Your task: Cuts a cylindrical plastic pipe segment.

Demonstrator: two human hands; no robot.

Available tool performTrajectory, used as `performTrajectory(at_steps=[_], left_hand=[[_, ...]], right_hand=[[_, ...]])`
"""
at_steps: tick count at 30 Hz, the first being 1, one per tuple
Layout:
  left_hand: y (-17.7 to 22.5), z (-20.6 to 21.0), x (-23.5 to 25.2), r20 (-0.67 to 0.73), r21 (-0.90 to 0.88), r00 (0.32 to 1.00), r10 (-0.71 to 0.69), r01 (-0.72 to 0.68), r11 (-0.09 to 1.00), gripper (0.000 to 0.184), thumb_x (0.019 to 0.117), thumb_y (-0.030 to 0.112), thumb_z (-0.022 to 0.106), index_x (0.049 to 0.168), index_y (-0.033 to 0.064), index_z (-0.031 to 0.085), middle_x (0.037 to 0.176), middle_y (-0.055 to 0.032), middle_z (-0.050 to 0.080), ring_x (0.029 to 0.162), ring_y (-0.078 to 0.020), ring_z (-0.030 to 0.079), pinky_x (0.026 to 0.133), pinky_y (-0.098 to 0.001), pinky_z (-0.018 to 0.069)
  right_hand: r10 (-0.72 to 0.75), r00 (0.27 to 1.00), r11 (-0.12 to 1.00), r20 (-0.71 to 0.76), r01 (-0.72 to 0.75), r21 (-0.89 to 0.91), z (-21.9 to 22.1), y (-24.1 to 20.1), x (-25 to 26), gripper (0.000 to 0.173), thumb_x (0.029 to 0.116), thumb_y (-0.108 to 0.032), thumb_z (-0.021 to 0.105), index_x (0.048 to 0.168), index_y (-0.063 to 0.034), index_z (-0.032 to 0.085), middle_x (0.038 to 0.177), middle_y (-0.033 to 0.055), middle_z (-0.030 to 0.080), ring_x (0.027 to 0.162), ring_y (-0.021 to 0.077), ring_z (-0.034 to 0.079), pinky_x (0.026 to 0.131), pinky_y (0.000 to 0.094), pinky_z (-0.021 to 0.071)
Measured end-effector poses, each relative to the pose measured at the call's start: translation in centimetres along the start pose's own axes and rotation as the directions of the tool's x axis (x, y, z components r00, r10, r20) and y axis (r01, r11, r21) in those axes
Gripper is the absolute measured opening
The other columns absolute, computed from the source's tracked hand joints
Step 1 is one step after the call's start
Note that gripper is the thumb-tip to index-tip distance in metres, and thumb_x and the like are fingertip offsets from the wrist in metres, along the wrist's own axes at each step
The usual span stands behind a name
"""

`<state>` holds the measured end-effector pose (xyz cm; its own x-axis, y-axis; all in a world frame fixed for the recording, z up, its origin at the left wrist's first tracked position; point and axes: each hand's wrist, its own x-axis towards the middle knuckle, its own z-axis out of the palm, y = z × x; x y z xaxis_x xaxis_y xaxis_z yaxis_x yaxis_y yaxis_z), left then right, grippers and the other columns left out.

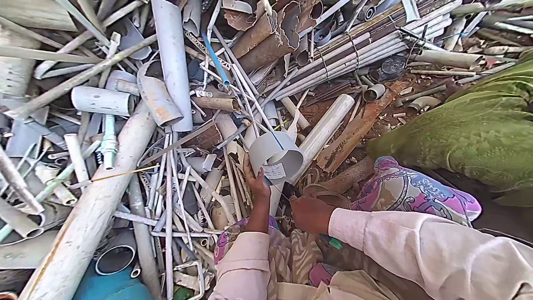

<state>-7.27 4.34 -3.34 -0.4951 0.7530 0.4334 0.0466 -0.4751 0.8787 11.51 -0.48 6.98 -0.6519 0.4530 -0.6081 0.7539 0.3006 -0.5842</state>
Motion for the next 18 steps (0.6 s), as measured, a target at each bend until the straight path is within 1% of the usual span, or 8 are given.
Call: performTrajectory(at_steps=[2, 5, 7, 9, 11, 13, 15, 18], left_hand=[[0.2, -0.1, 0.2, -0.022, -0.006, 1.000, -0.002, 0.002, 1.000, 0.081, 0.0871, 0.018, 0.054, 0.153, -0.0097, 0.017, 0.150, -0.0220, 0.038, 0.129, -0.0137, 0.049, 0.107, -0.0284, 0.0439], [0.5, -0.6, 0.8, -0.043, -0.006, 0.999, -0.020, 0.020, 1.000, 0.080, 0.0867, 0.018, 0.053, 0.153, -0.0089, 0.017, 0.147, -0.0206, 0.041, 0.126, -0.0124, 0.051, 0.104, -0.0281, 0.0454], [0.5, -1.2, 1.1, -0.042, -0.016, 0.999, -0.020, 0.019, 1.000, 0.081, 0.0873, 0.020, 0.053, 0.154, -0.0078, 0.016, 0.148, -0.0204, 0.040, 0.127, -0.0128, 0.051, 0.105, -0.0288, 0.0452], [0.5, -1.4, 1.2, -0.038, -0.035, 0.999, -0.011, 0.010, 0.999, 0.080, 0.0868, 0.019, 0.054, 0.154, -0.0070, 0.017, 0.147, -0.0180, 0.042, 0.126, -0.0117, 0.051, 0.105, -0.0293, 0.0456], [0.6, -1.4, 1.0, -0.019, -0.055, 1.000, -0.014, 0.013, 0.998, 0.082, 0.0857, 0.021, 0.056, 0.153, -0.0064, 0.019, 0.146, -0.0159, 0.043, 0.125, -0.0103, 0.052, 0.104, -0.0290, 0.0467], [0.7, -1.1, 0.7, 0.010, -0.066, 0.999, -0.035, 0.035, 0.997, 0.085, 0.0847, 0.024, 0.059, 0.153, -0.0068, 0.019, 0.145, -0.0148, 0.044, 0.122, -0.0088, 0.054, 0.103, -0.0280, 0.0475], [0.6, -0.9, 0.2, 0.053, -0.069, 0.997, -0.052, 0.056, 0.996, 0.088, 0.0846, 0.027, 0.062, 0.153, -0.0087, 0.020, 0.146, -0.0165, 0.044, 0.124, -0.0092, 0.054, 0.104, -0.0279, 0.0474], [0.4, -0.7, -0.1, 0.091, -0.070, 0.994, -0.066, 0.073, 0.995, 0.089, 0.0848, 0.027, 0.061, 0.153, -0.0103, 0.019, 0.149, -0.0185, 0.042, 0.126, -0.0095, 0.053, 0.105, -0.0267, 0.0460]], right_hand=[[-0.009, 1.000, 1.000, -0.006, 0.009, 0.010, -0.2, 0.0, 0.2, 0.041, 0.1067, -0.016, 0.050, 0.140, 0.0071, 0.043, 0.120, 0.0293, 0.062, 0.113, 0.0433, 0.065, 0.091, 0.0589, 0.0530], [-0.048, 0.999, 0.999, 0.015, 0.048, -0.017, -1.0, 0.1, -0.1, 0.042, 0.1081, -0.018, 0.049, 0.140, 0.0080, 0.044, 0.120, 0.0297, 0.062, 0.114, 0.0439, 0.064, 0.092, 0.0592, 0.0515], [-0.059, 0.998, 0.998, 0.032, 0.060, -0.025, -1.4, 0.1, -0.3, 0.042, 0.1083, -0.018, 0.049, 0.141, 0.0079, 0.044, 0.120, 0.0298, 0.061, 0.113, 0.0438, 0.064, 0.092, 0.0595, 0.0507], [-0.052, 0.998, 0.998, 0.042, 0.054, -0.031, -1.5, 0.0, -0.3, 0.041, 0.1086, -0.017, 0.049, 0.142, 0.0068, 0.044, 0.119, 0.0289, 0.061, 0.111, 0.0432, 0.064, 0.091, 0.0592, 0.0507], [-0.048, 0.998, 0.998, 0.037, 0.049, -0.031, -1.4, 0.0, -0.2, 0.040, 0.1083, -0.017, 0.049, 0.140, 0.0066, 0.045, 0.116, 0.0280, 0.062, 0.109, 0.0422, 0.064, 0.089, 0.0583, 0.0512], [-0.043, 0.999, 0.999, 0.028, 0.044, -0.029, -1.5, 0.1, 0.0, 0.040, 0.1083, -0.017, 0.049, 0.140, 0.0072, 0.045, 0.117, 0.0286, 0.062, 0.110, 0.0428, 0.064, 0.090, 0.0591, 0.0508], [-0.037, 0.999, 0.999, 0.023, 0.038, -0.030, -1.6, 0.2, 0.1, 0.041, 0.1079, -0.017, 0.049, 0.140, 0.0085, 0.045, 0.118, 0.0297, 0.062, 0.110, 0.0437, 0.064, 0.091, 0.0599, 0.0504], [-0.023, 0.999, 0.999, 0.026, 0.024, -0.041, -1.8, 0.5, 0.0, 0.040, 0.1074, -0.016, 0.050, 0.139, 0.0089, 0.046, 0.117, 0.0297, 0.062, 0.109, 0.0431, 0.064, 0.089, 0.0595, 0.0508]])
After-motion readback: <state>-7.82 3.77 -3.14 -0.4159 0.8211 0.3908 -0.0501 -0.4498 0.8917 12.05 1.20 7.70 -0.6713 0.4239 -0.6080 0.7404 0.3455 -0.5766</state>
